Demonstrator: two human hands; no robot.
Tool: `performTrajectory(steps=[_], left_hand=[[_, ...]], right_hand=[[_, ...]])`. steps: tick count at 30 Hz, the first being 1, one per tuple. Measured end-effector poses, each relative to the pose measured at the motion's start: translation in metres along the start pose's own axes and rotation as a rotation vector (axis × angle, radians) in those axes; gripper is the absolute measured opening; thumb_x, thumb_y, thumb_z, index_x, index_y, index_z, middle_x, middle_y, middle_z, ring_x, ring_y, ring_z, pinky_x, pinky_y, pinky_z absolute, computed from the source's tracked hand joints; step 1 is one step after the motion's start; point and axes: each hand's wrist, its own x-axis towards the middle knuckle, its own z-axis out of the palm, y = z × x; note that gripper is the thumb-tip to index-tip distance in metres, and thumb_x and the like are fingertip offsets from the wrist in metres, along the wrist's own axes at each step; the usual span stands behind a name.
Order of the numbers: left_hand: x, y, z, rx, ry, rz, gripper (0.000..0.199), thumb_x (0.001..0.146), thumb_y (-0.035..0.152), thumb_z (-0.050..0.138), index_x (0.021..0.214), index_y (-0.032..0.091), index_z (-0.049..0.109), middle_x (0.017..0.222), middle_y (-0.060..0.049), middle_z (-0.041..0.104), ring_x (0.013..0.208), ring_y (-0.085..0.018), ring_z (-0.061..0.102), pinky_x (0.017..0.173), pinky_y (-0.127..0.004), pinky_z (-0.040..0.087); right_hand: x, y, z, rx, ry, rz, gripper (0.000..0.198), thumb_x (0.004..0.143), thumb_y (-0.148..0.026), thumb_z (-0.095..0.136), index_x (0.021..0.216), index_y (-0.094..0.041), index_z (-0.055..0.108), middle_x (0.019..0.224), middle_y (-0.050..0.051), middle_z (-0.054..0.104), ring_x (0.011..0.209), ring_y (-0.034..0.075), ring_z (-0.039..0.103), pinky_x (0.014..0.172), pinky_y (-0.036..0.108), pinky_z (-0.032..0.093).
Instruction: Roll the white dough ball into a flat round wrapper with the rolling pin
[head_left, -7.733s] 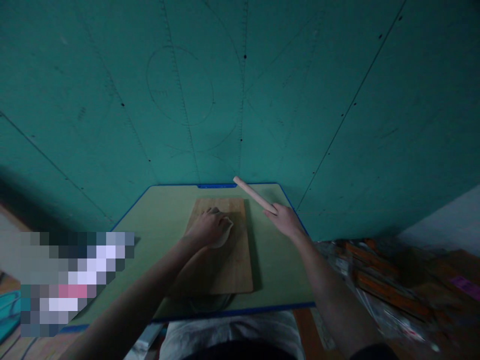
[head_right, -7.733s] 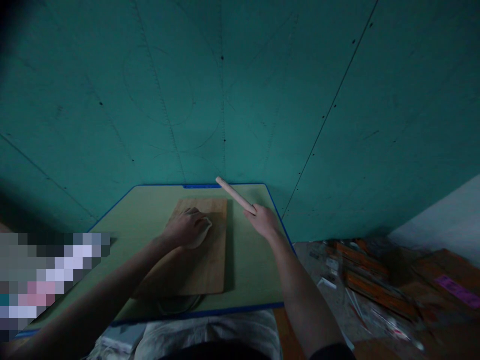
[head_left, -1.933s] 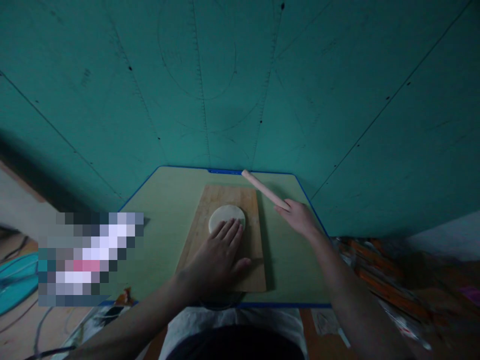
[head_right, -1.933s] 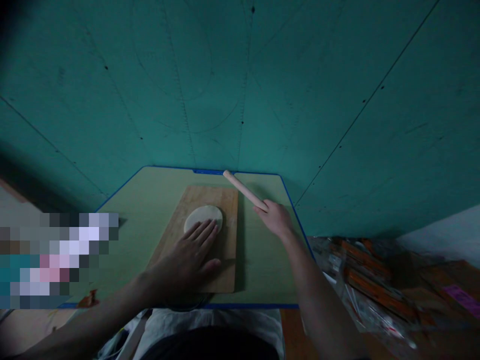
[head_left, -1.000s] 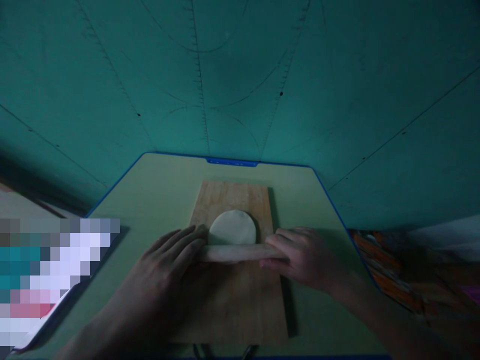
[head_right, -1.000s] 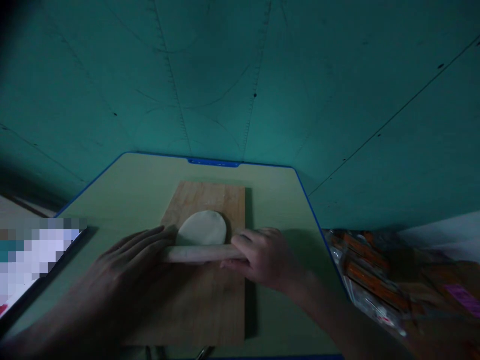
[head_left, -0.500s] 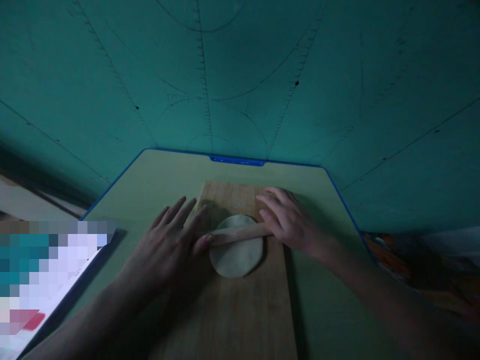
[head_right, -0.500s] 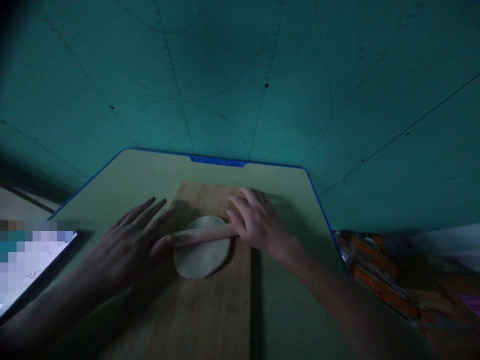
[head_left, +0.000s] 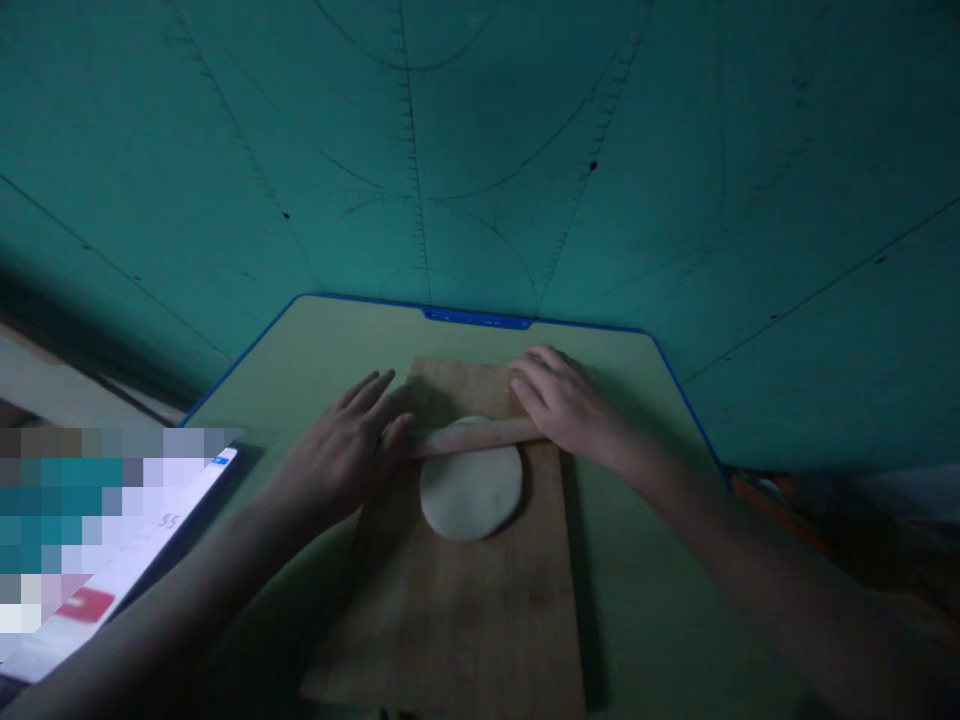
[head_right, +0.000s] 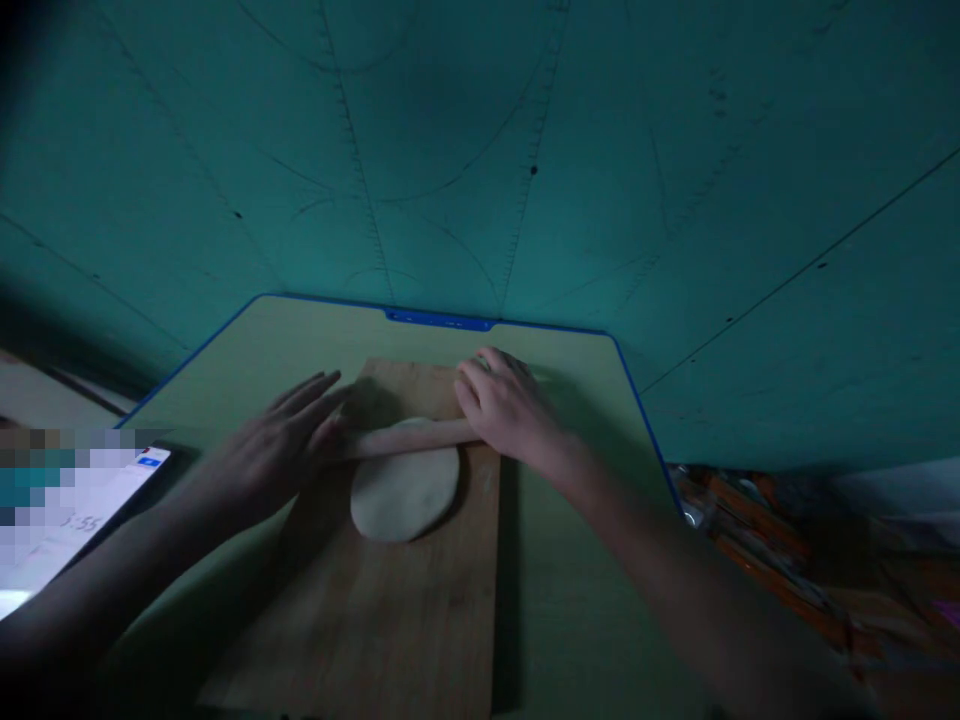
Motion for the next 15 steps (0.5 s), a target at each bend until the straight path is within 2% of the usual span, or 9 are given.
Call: performTrajectory(steps=[3, 7, 9, 12, 15], left_hand=[[-0.035, 0.022, -0.007, 0.043, 0.035, 0.166, 0.058, 0.104, 0.051, 0.029, 0.143, 0.015, 0.050, 0.142, -0.015, 0.060, 0.135, -0.034, 0.052, 0.103, -0.051, 0.051], [-0.076, 0.048, -0.019, 0.115, 0.093, 0.276, 0.065, 0.099, 0.037, 0.039, 0.157, 0.011, 0.028, 0.129, -0.018, 0.068, 0.113, -0.033, 0.066, 0.094, -0.050, 0.054], [-0.091, 0.056, -0.022, 0.130, 0.102, 0.293, 0.068, 0.096, 0.029, 0.040, 0.159, 0.010, 0.024, 0.128, -0.018, 0.068, 0.112, -0.033, 0.065, 0.090, -0.047, 0.055], [-0.103, 0.059, -0.021, 0.133, 0.099, 0.303, 0.068, 0.095, 0.027, 0.040, 0.159, 0.012, 0.026, 0.132, -0.015, 0.067, 0.118, -0.032, 0.062, 0.091, -0.044, 0.052], [-0.097, 0.052, -0.015, 0.154, 0.113, 0.319, 0.068, 0.096, 0.030, 0.040, 0.159, 0.008, 0.024, 0.132, -0.018, 0.066, 0.119, -0.033, 0.061, 0.092, -0.044, 0.052]], right_hand=[[-0.040, -0.015, -0.008, 0.072, -0.101, -0.086, 0.043, 0.106, -0.032, 0.032, 0.132, -0.014, 0.061, 0.139, 0.017, 0.059, 0.137, 0.028, 0.049, 0.110, 0.048, 0.046], [-0.086, -0.032, -0.020, 0.078, -0.140, -0.108, 0.049, 0.106, -0.036, 0.038, 0.152, -0.017, 0.043, 0.154, 0.015, 0.047, 0.146, 0.029, 0.038, 0.116, 0.055, 0.040], [-0.102, -0.037, -0.026, 0.070, -0.153, -0.117, 0.055, 0.105, -0.034, 0.041, 0.158, -0.021, 0.031, 0.157, 0.013, 0.042, 0.147, 0.028, 0.036, 0.117, 0.056, 0.039], [-0.114, -0.040, -0.032, 0.064, -0.187, -0.117, 0.062, 0.104, -0.035, 0.043, 0.161, -0.023, 0.022, 0.160, 0.010, 0.038, 0.148, 0.028, 0.034, 0.116, 0.053, 0.041], [-0.106, -0.036, -0.029, 0.052, -0.195, -0.091, 0.061, 0.105, -0.043, 0.042, 0.159, -0.020, 0.027, 0.161, 0.015, 0.036, 0.147, 0.031, 0.035, 0.114, 0.054, 0.043]])
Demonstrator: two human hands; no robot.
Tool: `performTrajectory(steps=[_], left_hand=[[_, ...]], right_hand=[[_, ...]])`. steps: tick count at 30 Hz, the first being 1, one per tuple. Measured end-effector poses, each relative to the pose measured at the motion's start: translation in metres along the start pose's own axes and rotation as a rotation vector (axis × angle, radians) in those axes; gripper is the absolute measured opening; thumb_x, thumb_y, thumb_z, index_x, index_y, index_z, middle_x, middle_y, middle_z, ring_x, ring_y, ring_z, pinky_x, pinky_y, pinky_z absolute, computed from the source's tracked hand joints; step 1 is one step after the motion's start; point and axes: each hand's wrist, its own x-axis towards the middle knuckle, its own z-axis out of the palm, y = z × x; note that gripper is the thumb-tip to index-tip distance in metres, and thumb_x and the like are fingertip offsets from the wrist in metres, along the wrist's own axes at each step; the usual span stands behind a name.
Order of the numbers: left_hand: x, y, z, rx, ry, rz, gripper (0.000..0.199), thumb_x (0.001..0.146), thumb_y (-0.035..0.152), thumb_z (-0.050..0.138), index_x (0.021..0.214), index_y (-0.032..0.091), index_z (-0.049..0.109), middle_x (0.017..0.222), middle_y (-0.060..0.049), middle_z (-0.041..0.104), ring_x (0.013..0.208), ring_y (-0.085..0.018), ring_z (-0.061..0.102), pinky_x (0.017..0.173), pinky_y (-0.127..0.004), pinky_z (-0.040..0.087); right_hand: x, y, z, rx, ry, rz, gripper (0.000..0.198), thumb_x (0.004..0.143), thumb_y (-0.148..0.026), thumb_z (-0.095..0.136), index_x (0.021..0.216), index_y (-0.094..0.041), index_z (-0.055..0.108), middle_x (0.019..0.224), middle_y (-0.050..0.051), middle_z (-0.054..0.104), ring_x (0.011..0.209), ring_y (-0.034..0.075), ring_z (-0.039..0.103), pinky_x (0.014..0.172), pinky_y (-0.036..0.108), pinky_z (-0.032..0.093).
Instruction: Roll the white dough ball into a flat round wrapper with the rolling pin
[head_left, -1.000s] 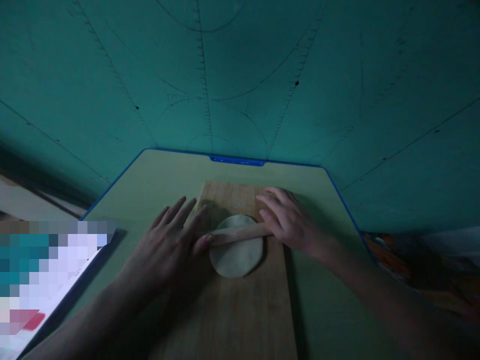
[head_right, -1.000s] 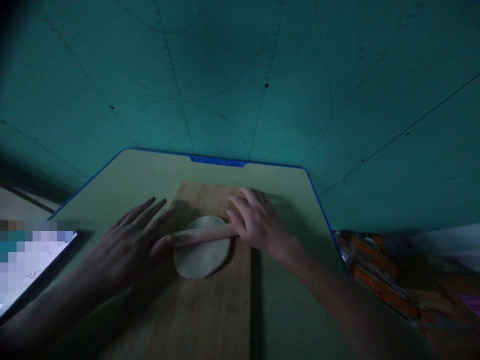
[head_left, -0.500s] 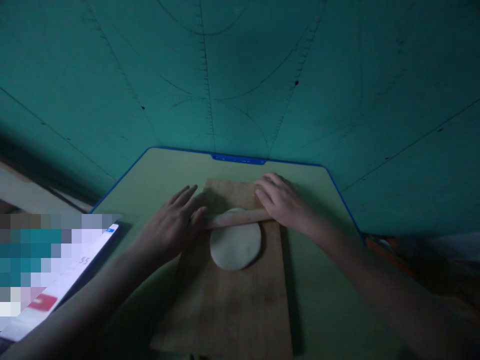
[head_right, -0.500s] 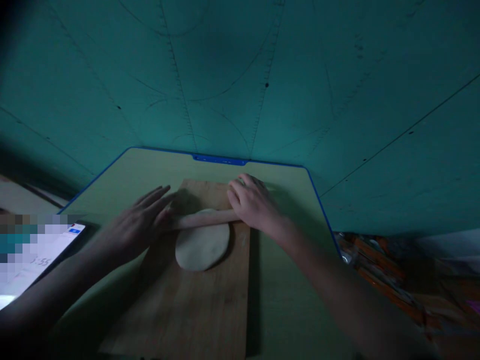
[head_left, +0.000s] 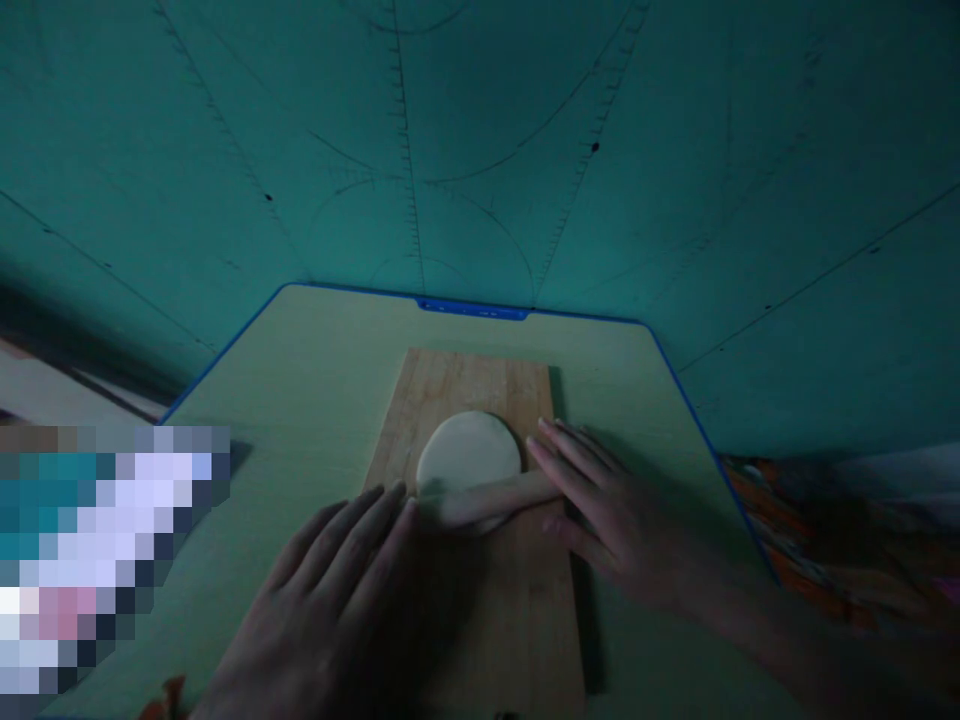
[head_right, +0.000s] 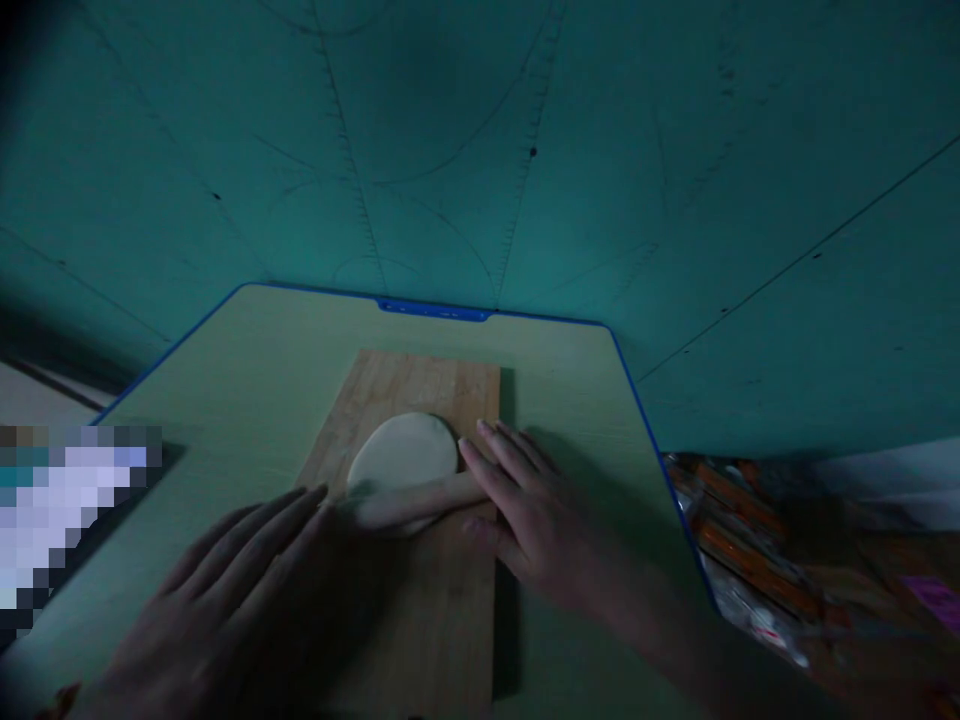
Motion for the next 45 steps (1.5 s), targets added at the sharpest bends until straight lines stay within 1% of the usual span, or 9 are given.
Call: performTrajectory(steps=[5, 8, 14, 19, 25, 29, 32, 35, 45], left_hand=[[0.025, -0.018, 0.013, 0.063, -0.009, -0.079, 0.059, 0.101, 0.042, 0.034, 0.148, 0.007, 0.039, 0.132, -0.022, 0.064, 0.127, -0.039, 0.056, 0.092, -0.049, 0.053], [0.026, -0.009, 0.010, 0.073, -0.024, -0.136, 0.053, 0.101, 0.039, 0.037, 0.139, 0.004, 0.047, 0.131, -0.023, 0.064, 0.122, -0.038, 0.059, 0.092, -0.048, 0.054], [-0.009, 0.032, -0.004, 0.061, 0.007, -0.034, 0.053, 0.091, 0.024, 0.045, 0.141, 0.007, 0.050, 0.132, -0.019, 0.064, 0.117, -0.033, 0.060, 0.091, -0.044, 0.048], [-0.004, 0.024, -0.001, 0.032, -0.034, -0.034, 0.054, 0.091, 0.022, 0.042, 0.142, 0.009, 0.049, 0.134, -0.016, 0.064, 0.115, -0.030, 0.062, 0.089, -0.040, 0.050], [0.012, -0.012, 0.007, -0.068, 0.017, -0.183, 0.042, 0.097, 0.026, 0.035, 0.130, 0.012, 0.055, 0.129, -0.016, 0.067, 0.123, -0.031, 0.061, 0.091, -0.041, 0.056], [0.010, -0.021, 0.001, -0.196, 0.071, -0.499, 0.039, 0.097, 0.038, 0.035, 0.113, 0.016, 0.063, 0.098, -0.013, 0.074, 0.084, -0.027, 0.073, 0.066, -0.036, 0.059], [0.011, -0.017, -0.002, -0.366, 0.058, -0.814, 0.039, 0.091, 0.047, 0.042, 0.105, 0.019, 0.064, 0.077, -0.006, 0.072, 0.060, -0.022, 0.068, 0.048, -0.029, 0.051], [0.012, -0.014, -0.001, -0.478, 0.040, -0.982, 0.037, 0.086, 0.051, 0.045, 0.097, 0.020, 0.063, 0.070, -0.004, 0.069, 0.057, -0.022, 0.066, 0.046, -0.028, 0.049], [0.011, -0.014, 0.000, -0.535, 0.070, -1.033, 0.036, 0.081, 0.054, 0.048, 0.095, 0.023, 0.060, 0.074, -0.005, 0.072, 0.064, -0.024, 0.070, 0.051, -0.030, 0.053]], right_hand=[[0.056, 0.018, 0.006, -0.053, 0.050, 0.080, 0.060, 0.104, -0.048, 0.040, 0.152, -0.012, 0.042, 0.162, 0.023, 0.027, 0.147, 0.039, 0.032, 0.114, 0.061, 0.036], [0.075, 0.022, 0.008, -0.070, 0.063, 0.067, 0.059, 0.105, -0.047, 0.040, 0.149, -0.008, 0.046, 0.161, 0.024, 0.031, 0.148, 0.038, 0.031, 0.118, 0.059, 0.031], [0.016, 0.009, 0.007, 0.000, 0.040, 0.015, 0.056, 0.105, -0.041, 0.041, 0.152, -0.011, 0.040, 0.154, 0.018, 0.045, 0.145, 0.030, 0.040, 0.119, 0.055, 0.035], [-0.016, -0.002, 0.001, 0.006, 0.016, 0.083, 0.059, 0.103, -0.036, 0.046, 0.157, -0.016, 0.030, 0.160, 0.017, 0.035, 0.144, 0.030, 0.041, 0.112, 0.051, 0.045], [-0.002, -0.013, -0.011, 0.024, 0.273, 0.052, 0.057, 0.103, -0.039, 0.047, 0.152, -0.012, 0.037, 0.159, 0.022, 0.035, 0.146, 0.031, 0.036, 0.113, 0.051, 0.043], [-0.002, -0.023, -0.014, 0.088, 0.417, -0.018, 0.030, 0.100, -0.023, 0.048, 0.126, -0.015, 0.061, 0.136, 0.017, 0.057, 0.131, 0.025, 0.053, 0.106, 0.044, 0.050], [-0.001, -0.031, -0.009, 0.068, 0.311, -0.053, 0.027, 0.098, -0.020, 0.049, 0.117, -0.014, 0.067, 0.130, 0.018, 0.060, 0.125, 0.027, 0.056, 0.103, 0.046, 0.052], [0.005, -0.035, 0.000, 0.060, 0.132, -0.090, 0.034, 0.099, -0.026, 0.052, 0.127, -0.011, 0.064, 0.136, 0.020, 0.057, 0.130, 0.031, 0.052, 0.106, 0.048, 0.050], [0.007, -0.022, 0.006, -0.008, 0.011, -0.074, 0.058, 0.097, -0.051, 0.055, 0.140, -0.012, 0.056, 0.154, 0.025, 0.040, 0.145, 0.039, 0.033, 0.115, 0.062, 0.035]])
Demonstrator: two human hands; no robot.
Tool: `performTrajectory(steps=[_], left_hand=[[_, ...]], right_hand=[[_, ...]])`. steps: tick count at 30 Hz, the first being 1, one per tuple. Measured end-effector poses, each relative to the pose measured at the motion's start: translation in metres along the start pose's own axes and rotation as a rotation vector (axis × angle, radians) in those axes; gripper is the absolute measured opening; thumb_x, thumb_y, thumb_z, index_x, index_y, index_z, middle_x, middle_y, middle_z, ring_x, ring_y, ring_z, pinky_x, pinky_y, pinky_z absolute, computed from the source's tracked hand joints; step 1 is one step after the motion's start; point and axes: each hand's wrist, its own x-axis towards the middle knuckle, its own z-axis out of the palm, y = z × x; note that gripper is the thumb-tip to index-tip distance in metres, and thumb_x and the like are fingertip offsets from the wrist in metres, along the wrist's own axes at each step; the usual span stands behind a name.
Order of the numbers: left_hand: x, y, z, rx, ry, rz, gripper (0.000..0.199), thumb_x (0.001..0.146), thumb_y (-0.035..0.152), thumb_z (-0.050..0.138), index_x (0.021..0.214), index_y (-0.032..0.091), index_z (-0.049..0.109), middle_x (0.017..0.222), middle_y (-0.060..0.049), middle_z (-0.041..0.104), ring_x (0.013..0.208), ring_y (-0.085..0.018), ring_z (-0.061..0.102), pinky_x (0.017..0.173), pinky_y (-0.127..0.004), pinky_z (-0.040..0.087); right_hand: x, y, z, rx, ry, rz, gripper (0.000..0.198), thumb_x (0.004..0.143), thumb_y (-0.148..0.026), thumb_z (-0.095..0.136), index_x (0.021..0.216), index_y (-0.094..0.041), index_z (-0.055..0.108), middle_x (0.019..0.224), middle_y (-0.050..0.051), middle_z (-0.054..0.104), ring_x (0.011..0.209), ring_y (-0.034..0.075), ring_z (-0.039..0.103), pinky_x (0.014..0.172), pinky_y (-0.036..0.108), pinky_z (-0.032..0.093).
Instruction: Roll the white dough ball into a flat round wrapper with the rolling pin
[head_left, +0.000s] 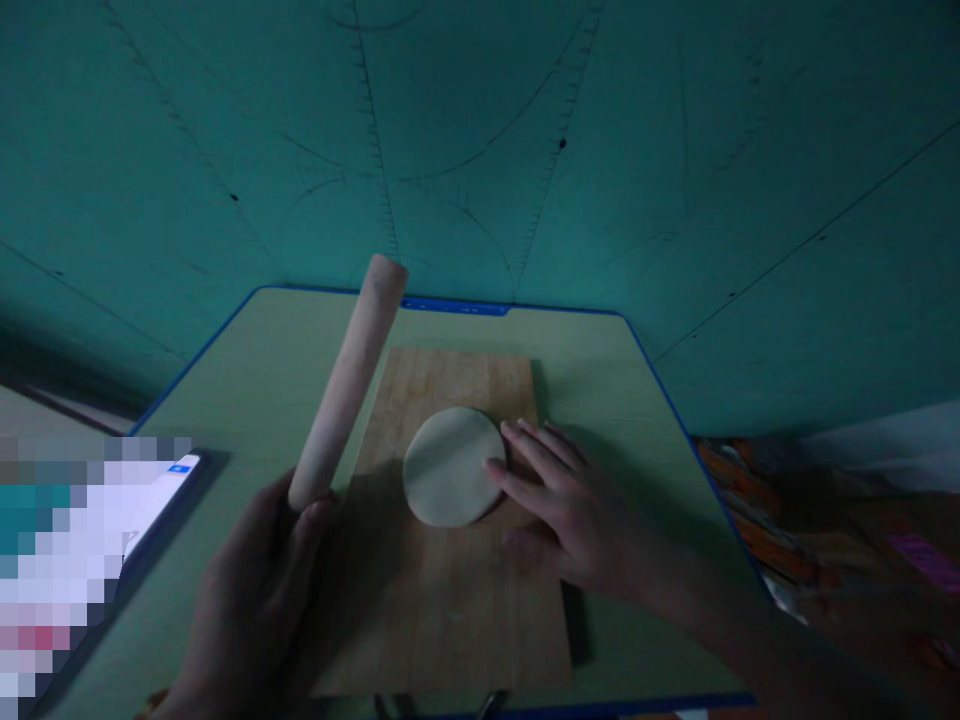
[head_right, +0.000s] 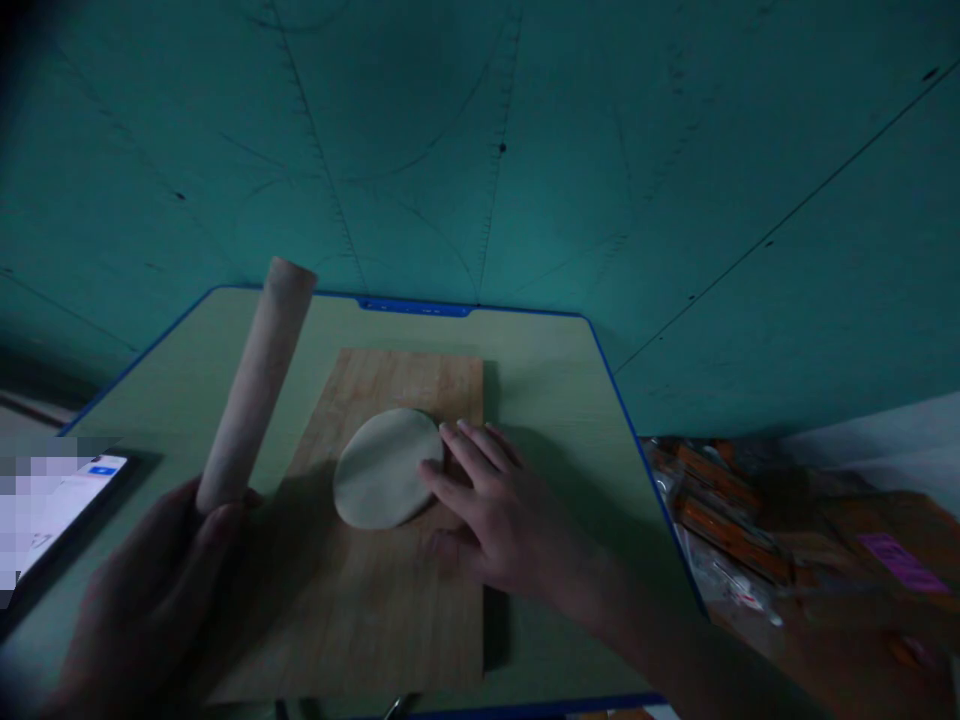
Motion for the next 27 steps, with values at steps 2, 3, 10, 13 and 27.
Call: performTrajectory(steps=[2, 3, 10, 13, 27], left_hand=[[0.000, 0.001, 0.001, -0.004, -0.014, 0.006, 0.036, 0.080, 0.053, 0.049, 0.097, 0.023, 0.061, 0.073, -0.004, 0.072, 0.062, -0.023, 0.069, 0.049, -0.029, 0.053], [0.000, 0.001, 0.002, 0.002, -0.016, 0.008, 0.036, 0.081, 0.052, 0.049, 0.097, 0.023, 0.061, 0.072, -0.004, 0.073, 0.061, -0.023, 0.069, 0.049, -0.029, 0.052], [0.002, -0.001, 0.003, 0.020, -0.023, 0.049, 0.043, 0.081, 0.055, 0.049, 0.101, 0.019, 0.063, 0.075, -0.006, 0.075, 0.061, -0.022, 0.070, 0.049, -0.028, 0.053], [0.000, -0.002, 0.003, 0.010, -0.030, 0.056, 0.043, 0.082, 0.054, 0.049, 0.102, 0.018, 0.064, 0.077, -0.006, 0.075, 0.063, -0.022, 0.070, 0.050, -0.027, 0.053], [0.001, -0.001, 0.006, 0.039, -0.004, 0.075, 0.046, 0.082, 0.056, 0.046, 0.102, 0.020, 0.065, 0.070, 0.000, 0.071, 0.060, -0.019, 0.070, 0.050, -0.024, 0.051]], right_hand=[[-0.003, -0.001, -0.003, 0.021, -0.017, -0.024, 0.059, 0.095, -0.051, 0.060, 0.138, -0.011, 0.057, 0.153, 0.025, 0.042, 0.145, 0.039, 0.034, 0.114, 0.060, 0.038], [-0.005, -0.002, -0.004, 0.029, -0.023, -0.041, 0.059, 0.094, -0.051, 0.062, 0.137, -0.011, 0.058, 0.152, 0.024, 0.044, 0.144, 0.038, 0.035, 0.114, 0.059, 0.039], [-0.010, -0.002, -0.004, 0.023, -0.005, -0.066, 0.056, 0.093, -0.052, 0.063, 0.135, -0.016, 0.061, 0.153, 0.022, 0.044, 0.145, 0.039, 0.035, 0.111, 0.062, 0.040], [-0.009, -0.001, -0.001, 0.002, 0.000, -0.061, 0.058, 0.093, -0.050, 0.064, 0.139, -0.016, 0.058, 0.153, 0.023, 0.043, 0.145, 0.039, 0.034, 0.113, 0.064, 0.038], [0.003, -0.005, 0.006, 0.018, -0.034, -0.039, 0.068, 0.096, -0.057, 0.055, 0.145, -0.010, 0.049, 0.157, 0.025, 0.036, 0.147, 0.039, 0.030, 0.116, 0.064, 0.034]])
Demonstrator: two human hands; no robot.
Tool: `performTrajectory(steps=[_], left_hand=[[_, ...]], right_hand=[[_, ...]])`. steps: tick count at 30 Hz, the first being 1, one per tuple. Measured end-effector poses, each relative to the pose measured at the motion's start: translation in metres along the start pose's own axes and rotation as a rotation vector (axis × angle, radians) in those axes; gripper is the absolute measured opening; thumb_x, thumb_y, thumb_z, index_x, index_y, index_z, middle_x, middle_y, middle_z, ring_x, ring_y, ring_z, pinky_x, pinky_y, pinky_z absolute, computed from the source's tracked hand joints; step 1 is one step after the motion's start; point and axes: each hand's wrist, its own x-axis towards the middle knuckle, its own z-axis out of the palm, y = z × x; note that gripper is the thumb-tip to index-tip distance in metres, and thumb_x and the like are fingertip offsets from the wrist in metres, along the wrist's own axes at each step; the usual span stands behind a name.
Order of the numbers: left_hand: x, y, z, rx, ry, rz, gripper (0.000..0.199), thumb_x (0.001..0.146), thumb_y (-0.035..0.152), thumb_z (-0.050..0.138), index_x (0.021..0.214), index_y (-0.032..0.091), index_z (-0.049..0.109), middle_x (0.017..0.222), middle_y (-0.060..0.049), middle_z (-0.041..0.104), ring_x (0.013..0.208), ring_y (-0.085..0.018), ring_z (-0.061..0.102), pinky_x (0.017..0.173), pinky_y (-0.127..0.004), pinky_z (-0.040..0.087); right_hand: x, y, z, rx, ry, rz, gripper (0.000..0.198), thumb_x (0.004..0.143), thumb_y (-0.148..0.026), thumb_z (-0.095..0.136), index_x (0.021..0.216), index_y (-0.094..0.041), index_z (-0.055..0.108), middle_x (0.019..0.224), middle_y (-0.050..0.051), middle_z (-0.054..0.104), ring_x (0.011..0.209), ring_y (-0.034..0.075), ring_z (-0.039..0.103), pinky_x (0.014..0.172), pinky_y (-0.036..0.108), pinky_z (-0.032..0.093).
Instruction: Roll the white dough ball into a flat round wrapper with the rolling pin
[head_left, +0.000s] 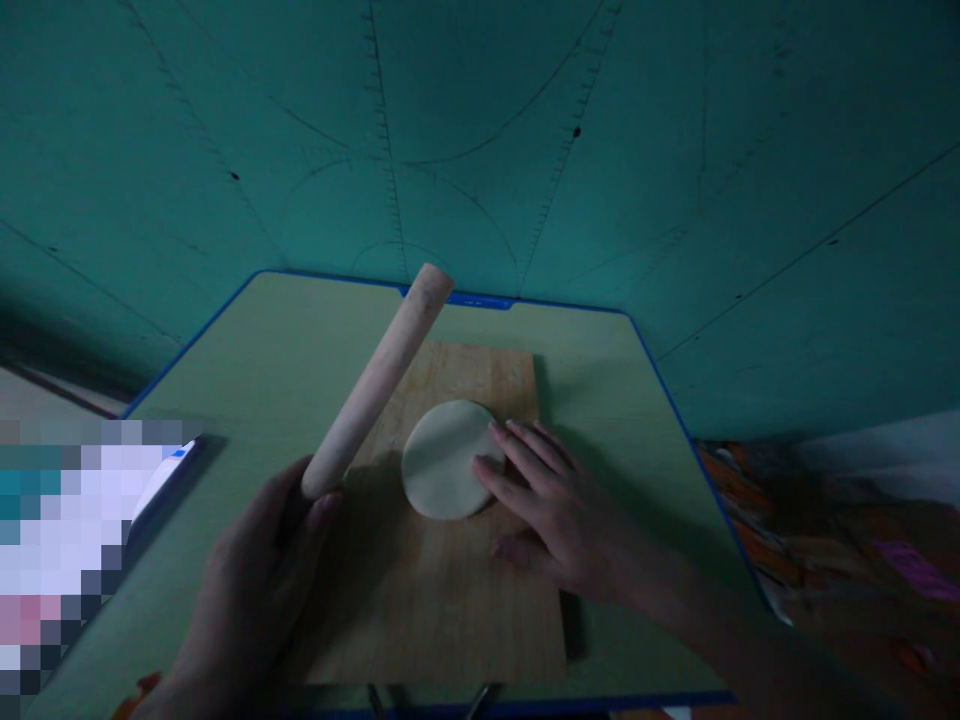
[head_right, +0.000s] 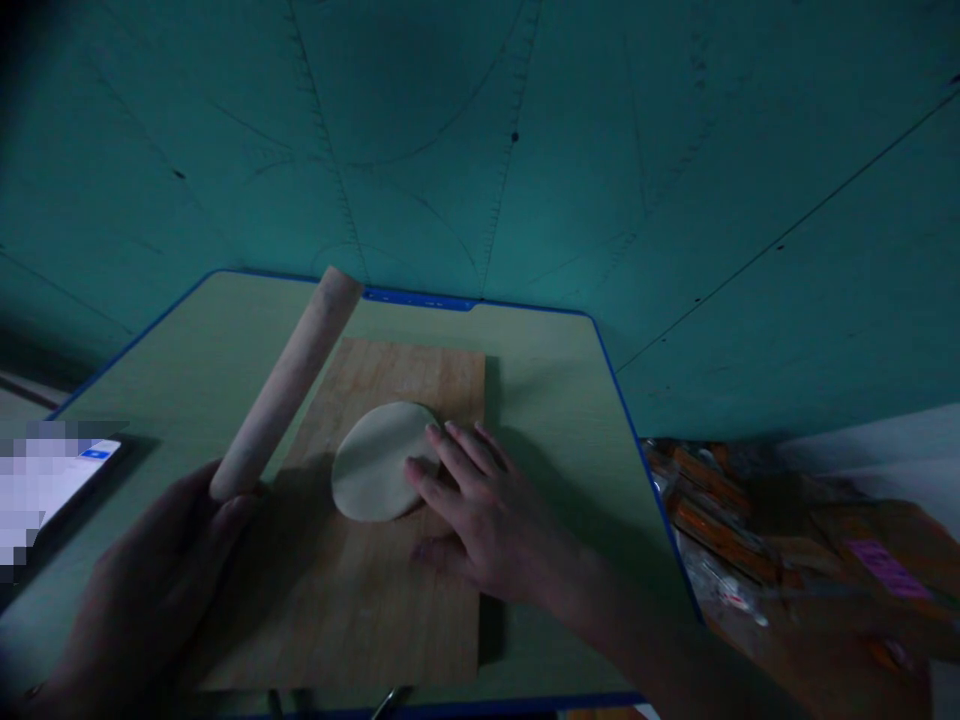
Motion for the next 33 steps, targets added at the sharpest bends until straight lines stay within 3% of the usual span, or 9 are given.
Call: performTrajectory(steps=[3, 6, 10, 21, 28, 33], left_hand=[[0.000, -0.004, 0.001, 0.021, 0.027, 0.027, 0.051, 0.081, 0.061, 0.040, 0.102, 0.023, 0.066, 0.067, 0.004, 0.069, 0.059, -0.017, 0.070, 0.050, -0.023, 0.048], [0.000, -0.004, -0.002, 0.041, -0.039, 0.012, 0.046, 0.085, 0.056, 0.045, 0.107, 0.022, 0.065, 0.076, 0.001, 0.074, 0.066, -0.020, 0.071, 0.053, -0.025, 0.052], [-0.001, -0.002, -0.004, 0.030, -0.069, -0.018, 0.043, 0.086, 0.051, 0.049, 0.109, 0.018, 0.064, 0.080, -0.005, 0.076, 0.067, -0.022, 0.071, 0.055, -0.027, 0.054], [-0.001, 0.003, -0.002, 0.000, -0.044, -0.051, 0.043, 0.082, 0.051, 0.050, 0.104, 0.018, 0.066, 0.074, -0.005, 0.075, 0.061, -0.022, 0.069, 0.050, -0.026, 0.051], [0.001, 0.003, -0.003, 0.000, -0.042, -0.047, 0.042, 0.081, 0.050, 0.049, 0.103, 0.019, 0.065, 0.075, -0.005, 0.075, 0.062, -0.023, 0.070, 0.053, -0.028, 0.053], [0.001, 0.003, -0.002, -0.008, -0.048, -0.031, 0.043, 0.083, 0.051, 0.049, 0.105, 0.018, 0.066, 0.078, -0.006, 0.076, 0.065, -0.024, 0.071, 0.054, -0.028, 0.054]], right_hand=[[0.004, 0.001, 0.002, 0.070, 0.077, 0.021, 0.046, 0.102, -0.039, 0.050, 0.139, -0.013, 0.055, 0.149, 0.020, 0.049, 0.143, 0.032, 0.039, 0.115, 0.057, 0.040], [0.009, 0.003, 0.003, 0.136, 0.166, 0.066, 0.031, 0.103, -0.023, 0.047, 0.126, -0.017, 0.066, 0.140, 0.016, 0.056, 0.138, 0.027, 0.046, 0.111, 0.051, 0.046], [0.012, 0.008, 0.002, 0.174, 0.207, 0.066, 0.026, 0.099, -0.020, 0.056, 0.120, -0.021, 0.071, 0.136, 0.013, 0.059, 0.132, 0.027, 0.051, 0.105, 0.052, 0.052], [0.015, 0.014, 0.005, 0.224, 0.333, 0.006, 0.017, 0.098, -0.020, 0.060, 0.097, -0.021, 0.078, 0.119, 0.010, 0.066, 0.122, 0.026, 0.059, 0.096, 0.047, 0.058], [0.011, 0.014, 0.003, 0.174, 0.252, -0.019, 0.028, 0.098, -0.024, 0.057, 0.122, -0.019, 0.069, 0.129, 0.015, 0.062, 0.129, 0.028, 0.054, 0.100, 0.052, 0.055], [0.011, 0.013, 0.001, 0.088, 0.196, -0.074, 0.027, 0.099, -0.019, 0.054, 0.119, -0.019, 0.072, 0.133, 0.016, 0.060, 0.133, 0.030, 0.050, 0.102, 0.054, 0.054]])
